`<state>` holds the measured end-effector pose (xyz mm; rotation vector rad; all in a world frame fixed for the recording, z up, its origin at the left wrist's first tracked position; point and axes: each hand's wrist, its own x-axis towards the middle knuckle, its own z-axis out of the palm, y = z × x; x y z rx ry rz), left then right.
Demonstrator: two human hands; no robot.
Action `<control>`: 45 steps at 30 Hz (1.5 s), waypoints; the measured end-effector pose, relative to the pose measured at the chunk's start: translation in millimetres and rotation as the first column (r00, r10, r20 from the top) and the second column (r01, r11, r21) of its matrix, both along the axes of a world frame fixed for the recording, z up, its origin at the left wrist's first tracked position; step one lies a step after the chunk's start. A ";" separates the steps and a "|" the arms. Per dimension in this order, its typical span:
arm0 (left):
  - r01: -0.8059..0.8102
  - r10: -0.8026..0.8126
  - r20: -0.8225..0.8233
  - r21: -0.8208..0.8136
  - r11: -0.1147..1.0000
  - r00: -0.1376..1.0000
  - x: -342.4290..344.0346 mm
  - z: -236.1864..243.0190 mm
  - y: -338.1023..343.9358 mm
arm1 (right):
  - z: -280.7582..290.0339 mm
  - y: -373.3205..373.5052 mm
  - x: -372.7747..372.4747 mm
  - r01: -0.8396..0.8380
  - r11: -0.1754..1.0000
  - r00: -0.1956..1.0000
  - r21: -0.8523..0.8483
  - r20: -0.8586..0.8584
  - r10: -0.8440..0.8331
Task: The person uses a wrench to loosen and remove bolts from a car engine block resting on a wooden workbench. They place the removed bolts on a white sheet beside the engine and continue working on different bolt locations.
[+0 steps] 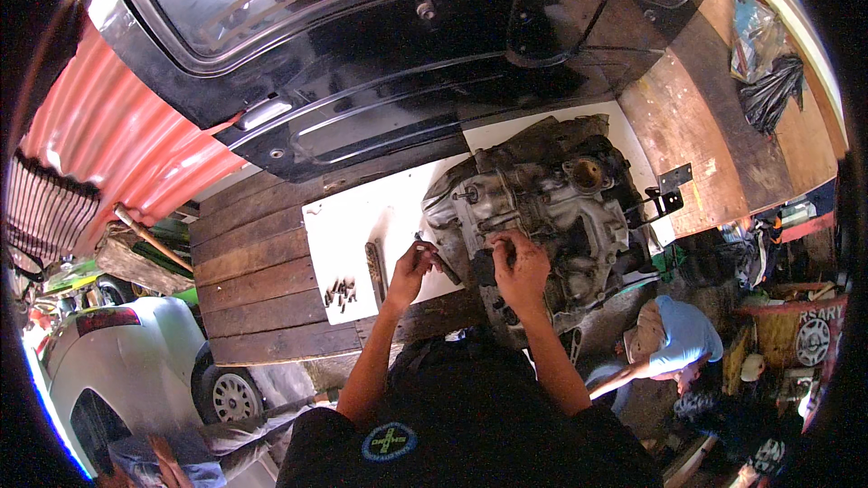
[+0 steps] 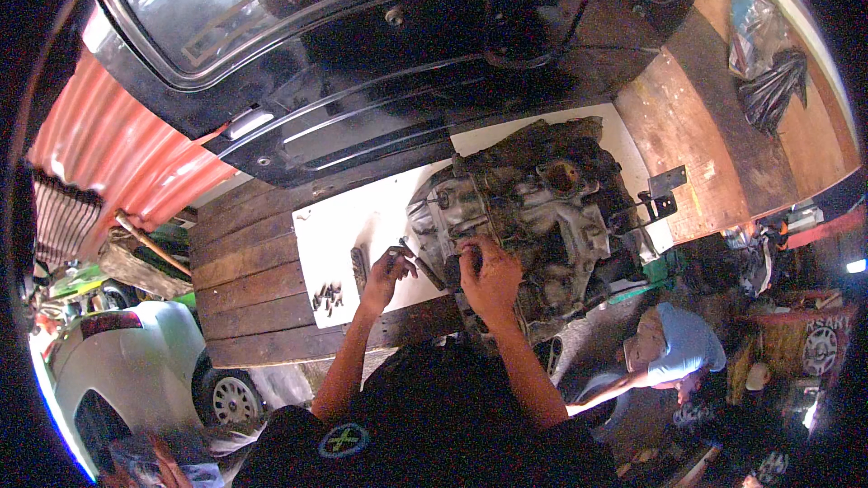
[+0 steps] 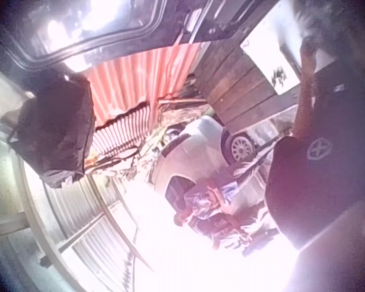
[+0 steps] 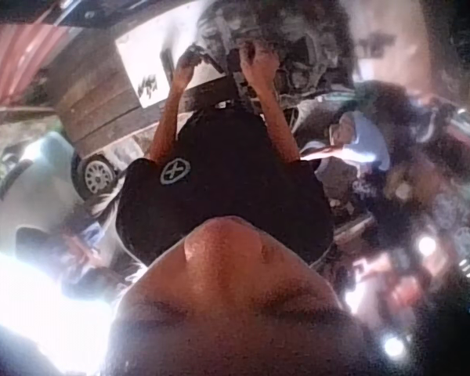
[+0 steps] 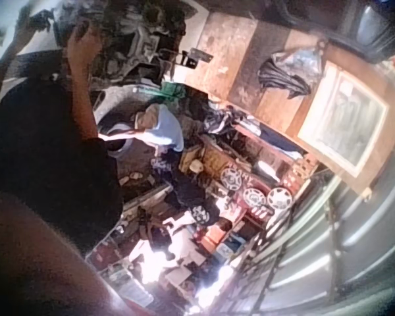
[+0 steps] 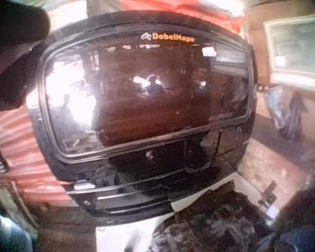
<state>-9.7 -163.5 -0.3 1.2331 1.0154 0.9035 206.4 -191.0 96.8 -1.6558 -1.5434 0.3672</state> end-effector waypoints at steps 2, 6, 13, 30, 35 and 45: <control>0.008 -0.004 -0.063 0.066 0.998 0.998 -0.8 -1.0 2.5 | 0.0 1.5 -0.5 0.008 0.998 0.998 0.059 0.057 -0.011; 0.000 0.124 -0.324 0.357 0.934 0.938 2.4 -8.4 6.3 | 0.1 1.2 -0.5 0.019 0.998 0.997 0.055 0.074 -0.023; -0.070 0.087 0.159 -0.111 0.991 0.983 21.8 -20.4 12.1 | -2.8 1.1 0.2 0.021 1.000 1.000 0.021 0.007 -0.021; 0.064 0.130 0.369 -0.471 0.880 0.920 50.2 -39.4 21.4 | 8.4 -1.0 -1.8 0.009 0.999 0.999 -0.053 0.052 -0.007; -0.134 0.243 0.205 -0.436 0.890 0.948 57.1 -26.8 17.3 | 11.0 -1.9 -2.4 0.013 0.998 0.999 -0.054 0.051 -0.010; 0.035 0.048 0.184 -0.425 0.904 0.982 39.7 -42.9 25.2 | 1.0 -0.8 -0.4 0.026 0.998 0.999 -0.050 0.040 -0.024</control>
